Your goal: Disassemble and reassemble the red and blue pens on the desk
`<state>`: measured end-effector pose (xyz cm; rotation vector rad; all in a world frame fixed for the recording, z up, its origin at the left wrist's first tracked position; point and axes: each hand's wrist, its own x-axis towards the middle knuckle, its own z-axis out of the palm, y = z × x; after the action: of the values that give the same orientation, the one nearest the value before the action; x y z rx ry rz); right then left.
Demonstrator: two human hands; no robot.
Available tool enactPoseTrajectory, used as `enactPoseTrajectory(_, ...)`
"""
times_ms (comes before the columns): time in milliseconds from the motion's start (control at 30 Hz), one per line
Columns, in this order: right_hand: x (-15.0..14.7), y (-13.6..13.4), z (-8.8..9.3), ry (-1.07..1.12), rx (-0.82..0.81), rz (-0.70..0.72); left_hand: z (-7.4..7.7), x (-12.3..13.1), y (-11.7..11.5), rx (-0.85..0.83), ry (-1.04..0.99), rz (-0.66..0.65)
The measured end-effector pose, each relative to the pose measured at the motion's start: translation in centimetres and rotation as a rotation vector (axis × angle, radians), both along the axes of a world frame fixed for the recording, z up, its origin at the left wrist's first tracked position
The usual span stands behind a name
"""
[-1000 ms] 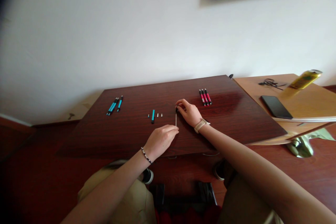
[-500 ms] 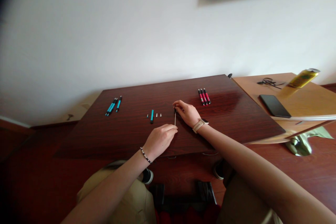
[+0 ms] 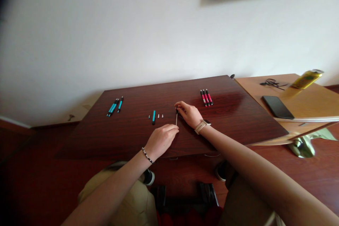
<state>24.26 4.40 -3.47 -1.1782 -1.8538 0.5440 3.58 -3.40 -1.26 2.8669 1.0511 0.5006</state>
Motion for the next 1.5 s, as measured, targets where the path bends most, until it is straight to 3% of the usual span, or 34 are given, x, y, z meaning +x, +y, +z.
enactPoseTrajectory(1100, -0.4, -0.8, 0.7, -0.135, 0.101, -0.001, 0.1, 0.2, 0.4, 0.006, 0.004, 0.021)
enactPoseTrajectory(1367, -0.5, -1.0, 0.9, -0.089, 0.076, 0.041, -0.1, 0.1, 0.5, 0.012, -0.013, 0.017)
enactPoseTrajectory(1500, -0.2, -0.5, 0.5, 0.035, 0.050, 0.003, -0.1, 0.1, 0.5, 0.002, -0.008, 0.011)
